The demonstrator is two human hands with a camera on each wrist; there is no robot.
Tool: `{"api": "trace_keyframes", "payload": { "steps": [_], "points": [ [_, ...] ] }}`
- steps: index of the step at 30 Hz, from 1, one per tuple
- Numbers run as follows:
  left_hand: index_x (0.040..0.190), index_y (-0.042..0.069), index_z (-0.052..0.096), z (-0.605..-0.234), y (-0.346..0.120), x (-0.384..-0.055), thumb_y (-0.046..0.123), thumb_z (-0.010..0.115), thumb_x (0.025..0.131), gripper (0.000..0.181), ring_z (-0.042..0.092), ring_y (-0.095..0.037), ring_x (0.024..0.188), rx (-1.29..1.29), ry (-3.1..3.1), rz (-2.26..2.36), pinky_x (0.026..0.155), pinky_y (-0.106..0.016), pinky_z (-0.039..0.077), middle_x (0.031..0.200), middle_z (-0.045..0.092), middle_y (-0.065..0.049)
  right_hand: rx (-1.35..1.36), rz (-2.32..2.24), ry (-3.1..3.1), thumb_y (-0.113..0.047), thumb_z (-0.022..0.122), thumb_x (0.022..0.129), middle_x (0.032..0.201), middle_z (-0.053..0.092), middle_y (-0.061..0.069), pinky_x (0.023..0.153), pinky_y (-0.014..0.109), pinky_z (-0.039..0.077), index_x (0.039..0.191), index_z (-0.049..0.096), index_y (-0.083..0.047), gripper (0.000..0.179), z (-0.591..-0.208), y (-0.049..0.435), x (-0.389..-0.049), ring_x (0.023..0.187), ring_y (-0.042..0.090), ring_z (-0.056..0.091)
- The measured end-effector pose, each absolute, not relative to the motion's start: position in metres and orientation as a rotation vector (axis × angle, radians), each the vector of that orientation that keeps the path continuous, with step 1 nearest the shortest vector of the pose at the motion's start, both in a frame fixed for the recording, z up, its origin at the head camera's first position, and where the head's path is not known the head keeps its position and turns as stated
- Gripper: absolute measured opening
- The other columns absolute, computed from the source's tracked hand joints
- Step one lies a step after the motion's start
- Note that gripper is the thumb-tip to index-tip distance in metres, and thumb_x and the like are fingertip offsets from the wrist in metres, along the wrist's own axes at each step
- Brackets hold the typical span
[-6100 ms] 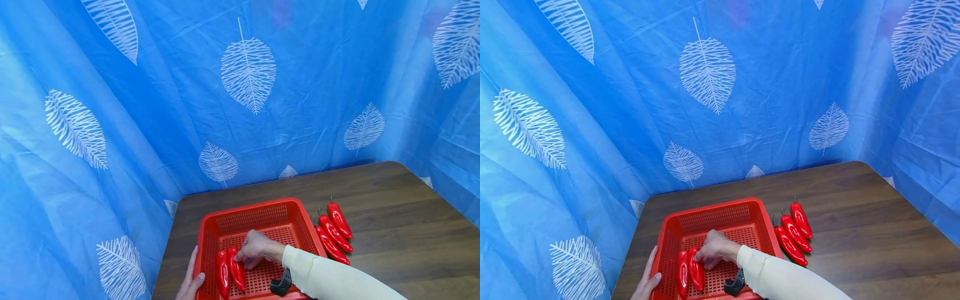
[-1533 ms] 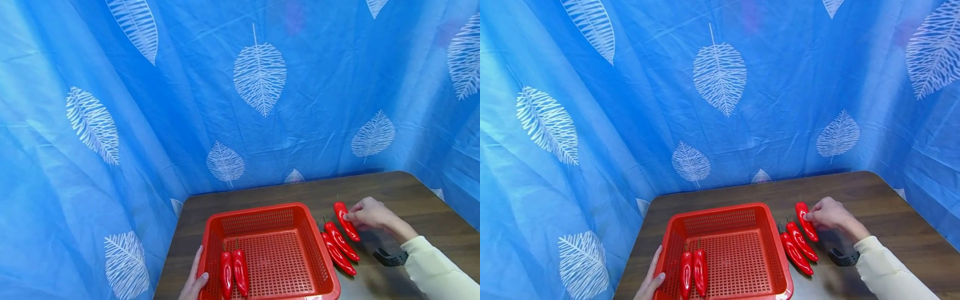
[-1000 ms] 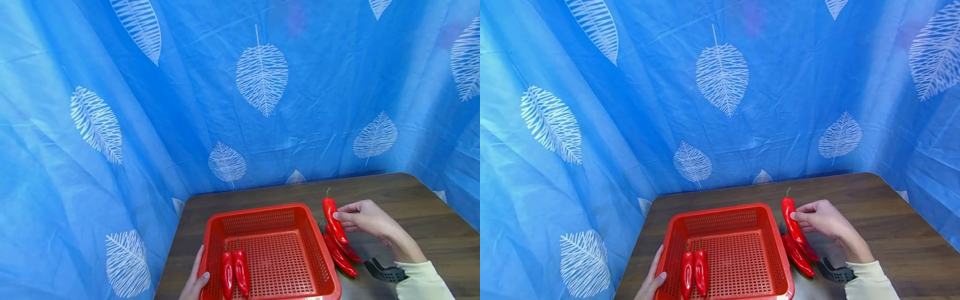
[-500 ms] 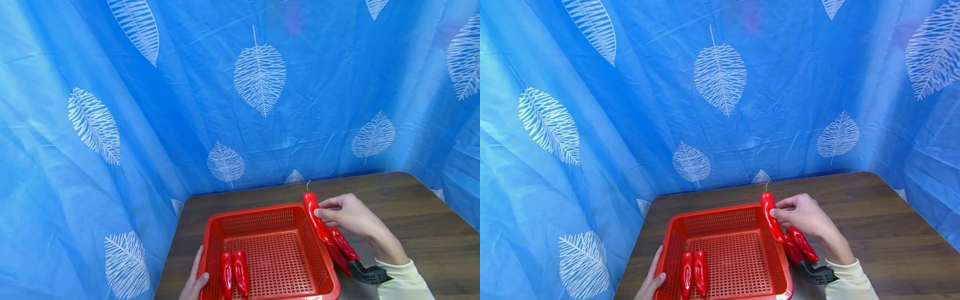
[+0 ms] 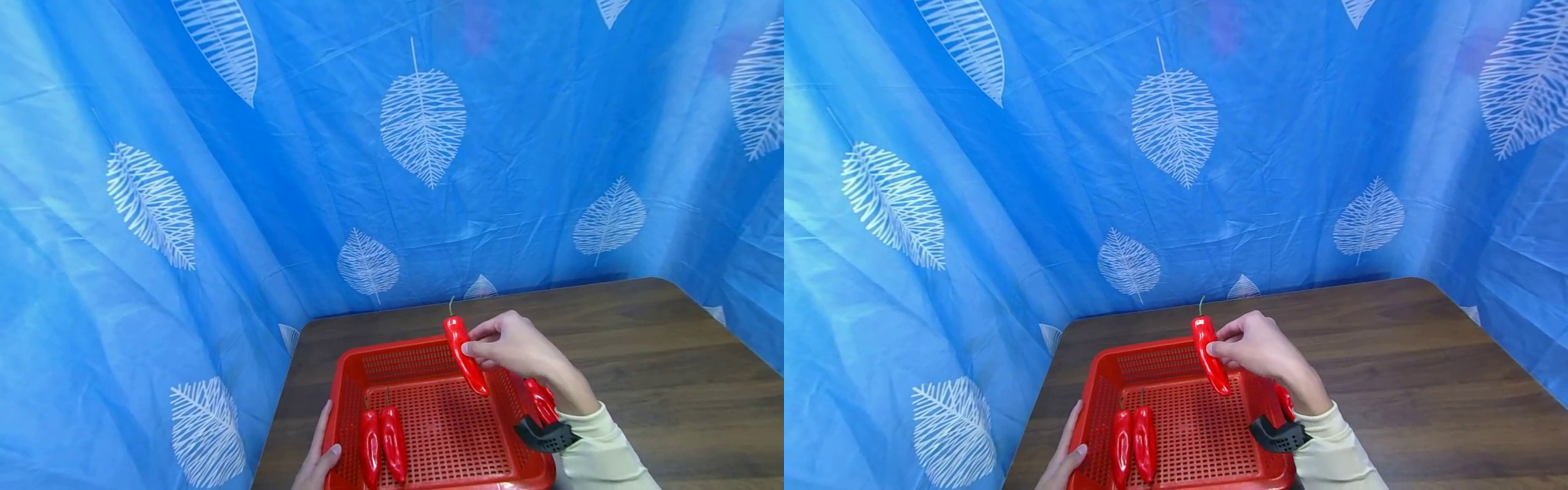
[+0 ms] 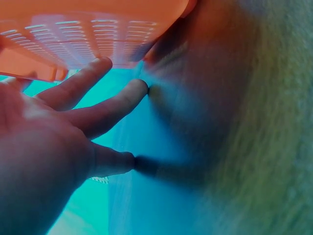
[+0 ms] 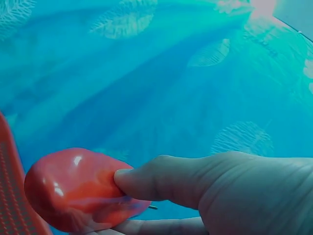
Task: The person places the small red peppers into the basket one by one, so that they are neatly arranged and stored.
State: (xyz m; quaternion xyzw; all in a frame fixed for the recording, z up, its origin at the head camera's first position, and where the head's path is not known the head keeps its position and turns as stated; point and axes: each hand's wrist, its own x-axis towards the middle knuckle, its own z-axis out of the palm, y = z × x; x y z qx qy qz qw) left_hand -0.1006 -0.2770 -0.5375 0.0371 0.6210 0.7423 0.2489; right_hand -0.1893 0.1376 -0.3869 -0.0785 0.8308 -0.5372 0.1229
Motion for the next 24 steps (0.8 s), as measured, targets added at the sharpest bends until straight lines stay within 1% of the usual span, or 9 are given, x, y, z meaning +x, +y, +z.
{"api": "trace_keyframes", "payload": {
  "steps": [4,8,11,16,21,23,24],
  "points": [
    [0.169,0.031,-0.029,-0.538,-0.277,-0.1,0.031,0.043,0.117,0.089,0.048,-0.033,0.147,0.11,1.682,2.021,0.114,-0.06,0.054,0.175,-0.012,-0.038,-0.248,-1.608,2.35,-0.012,0.082,0.096,0.1,0.082,0.014,0.081,0.045,0.07,0.121,0.075,0.012,0.035,-0.396,0.122,-0.191,0.086,0.026,0.082],
    [0.17,0.032,-0.029,-0.538,-0.278,-0.101,0.029,0.043,0.117,0.089,0.048,-0.032,0.147,0.11,1.687,2.018,0.115,-0.059,0.053,0.175,-0.011,-0.038,-0.256,-1.608,2.298,-0.011,0.082,0.095,0.098,0.082,0.013,0.08,0.045,0.07,0.116,0.075,0.011,0.031,-0.405,0.107,-0.192,0.085,0.026,0.081],
    [0.17,0.034,-0.028,-0.537,-0.278,-0.102,0.029,0.043,0.117,0.089,0.049,-0.031,0.146,0.097,1.688,2.016,0.115,-0.059,0.053,0.175,-0.01,-0.037,-0.273,-1.58,2.269,-0.011,0.083,0.094,0.094,0.081,0.011,0.08,0.045,0.07,0.109,0.077,0.007,0.024,-0.41,0.094,-0.194,0.084,0.025,0.08],
    [0.17,0.032,-0.028,-0.536,-0.278,-0.101,0.028,0.043,0.117,0.089,0.05,-0.031,0.145,0.101,1.706,2.008,0.114,-0.059,0.054,0.175,-0.009,-0.037,-0.303,-1.47,2.272,-0.013,0.084,0.094,0.086,0.079,0.006,0.079,0.042,0.07,0.097,0.079,-0.001,0.013,-0.418,0.07,-0.2,0.08,0.02,0.078],
    [0.17,0.033,-0.028,-0.536,-0.278,-0.101,0.029,0.042,0.117,0.088,0.05,-0.031,0.145,0.097,1.685,2.009,0.114,-0.06,0.054,0.176,-0.01,-0.036,-0.338,-1.4,2.3,-0.014,0.084,0.096,0.079,0.079,0.006,0.077,0.044,0.07,0.09,0.081,-0.004,0.012,-0.431,0.052,-0.207,0.075,0.021,0.077],
    [0.17,0.034,-0.028,-0.537,-0.278,-0.101,0.03,0.042,0.117,0.088,0.05,-0.031,0.145,0.092,1.672,2.011,0.115,-0.061,0.053,0.176,-0.011,-0.035,-0.334,-1.372,2.329,-0.014,0.086,0.095,0.076,0.077,0.006,0.077,0.044,0.07,0.087,0.081,-0.005,0.013,-0.438,0.047,-0.207,0.072,0.022,0.077],
    [0.17,0.033,-0.028,-0.537,-0.278,-0.101,0.03,0.042,0.117,0.088,0.05,-0.031,0.145,0.092,1.678,2.009,0.115,-0.061,0.054,0.176,-0.011,-0.036,-0.333,-1.35,2.347,-0.015,0.086,0.094,0.075,0.077,0.006,0.076,0.044,0.07,0.086,0.08,-0.006,0.013,-0.442,0.045,-0.207,0.072,0.022,0.077]
  ]
}}
